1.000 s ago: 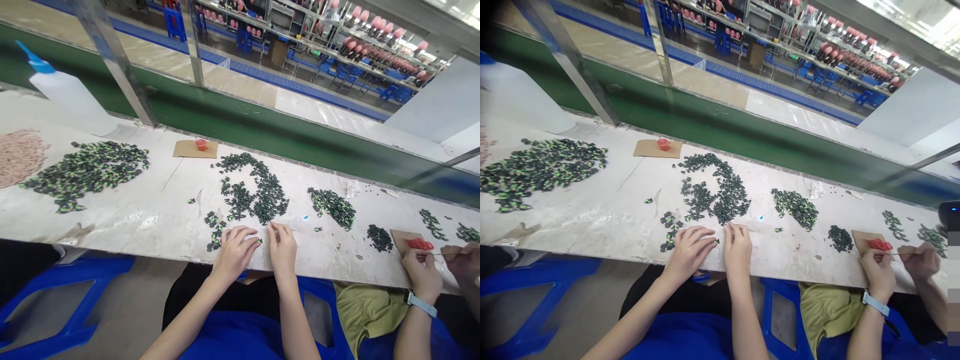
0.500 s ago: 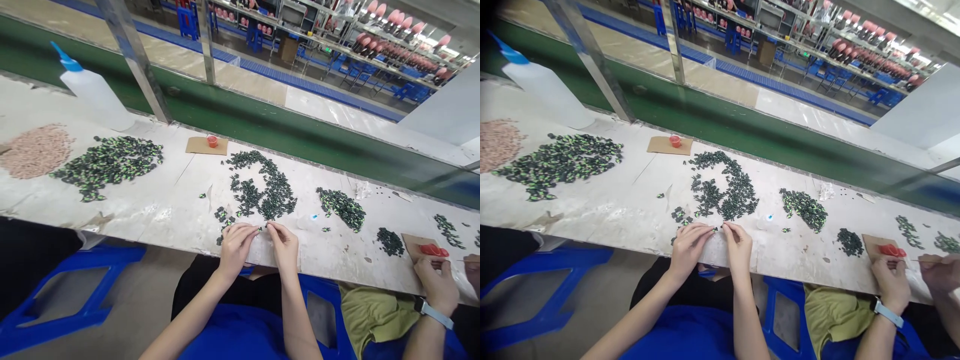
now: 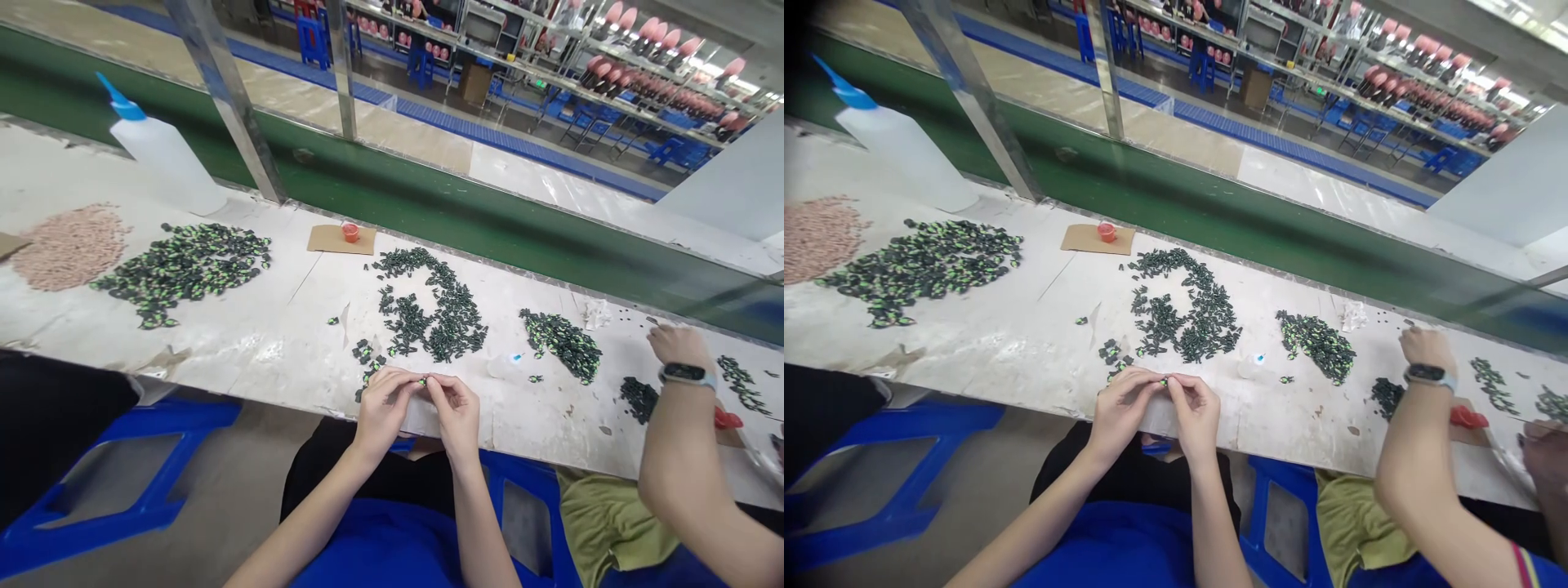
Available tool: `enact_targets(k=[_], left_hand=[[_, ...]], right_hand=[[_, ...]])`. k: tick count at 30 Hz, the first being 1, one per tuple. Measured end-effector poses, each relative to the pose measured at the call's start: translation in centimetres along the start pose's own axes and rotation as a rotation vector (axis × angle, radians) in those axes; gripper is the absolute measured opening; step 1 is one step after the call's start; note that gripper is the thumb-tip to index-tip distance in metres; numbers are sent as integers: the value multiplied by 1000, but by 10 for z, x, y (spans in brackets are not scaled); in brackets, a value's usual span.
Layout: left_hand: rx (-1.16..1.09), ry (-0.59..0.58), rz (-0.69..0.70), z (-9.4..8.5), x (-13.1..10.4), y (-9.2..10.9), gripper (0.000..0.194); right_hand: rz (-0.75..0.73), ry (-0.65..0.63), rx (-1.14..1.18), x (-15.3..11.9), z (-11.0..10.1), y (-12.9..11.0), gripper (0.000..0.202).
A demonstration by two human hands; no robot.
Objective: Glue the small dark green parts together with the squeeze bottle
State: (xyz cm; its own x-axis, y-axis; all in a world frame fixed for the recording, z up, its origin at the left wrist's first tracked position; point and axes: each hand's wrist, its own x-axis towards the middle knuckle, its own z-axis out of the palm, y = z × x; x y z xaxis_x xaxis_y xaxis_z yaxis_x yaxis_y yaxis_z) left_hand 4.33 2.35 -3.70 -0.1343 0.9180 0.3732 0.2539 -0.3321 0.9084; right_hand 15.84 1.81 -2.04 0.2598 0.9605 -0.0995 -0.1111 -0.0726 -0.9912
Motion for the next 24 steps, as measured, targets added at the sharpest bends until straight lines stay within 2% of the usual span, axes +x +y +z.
enact_targets(k=[4,9,14,17,20,24], left_hand=[[-18,55,19,3,-1,12,12],[15,75,130,5,3,31,13],[66,15,206,3,8,43,14],[107,-47,196,3,10,44,14],[155,-89,189,3,10,45,15],[167,-100,232,2,10,47,16]], right_hand=[[-116,65,6,-8,6,-1,19],[-211,128,51,-11,6,-8,16],[-226,89,-7,-13,-7,-20,17],[-295,44,-88,-16,-15,-25,10],[-332,2,-167,-18,-21,-29,14],[-351,-22,-131,-18,-23,-30,16]])
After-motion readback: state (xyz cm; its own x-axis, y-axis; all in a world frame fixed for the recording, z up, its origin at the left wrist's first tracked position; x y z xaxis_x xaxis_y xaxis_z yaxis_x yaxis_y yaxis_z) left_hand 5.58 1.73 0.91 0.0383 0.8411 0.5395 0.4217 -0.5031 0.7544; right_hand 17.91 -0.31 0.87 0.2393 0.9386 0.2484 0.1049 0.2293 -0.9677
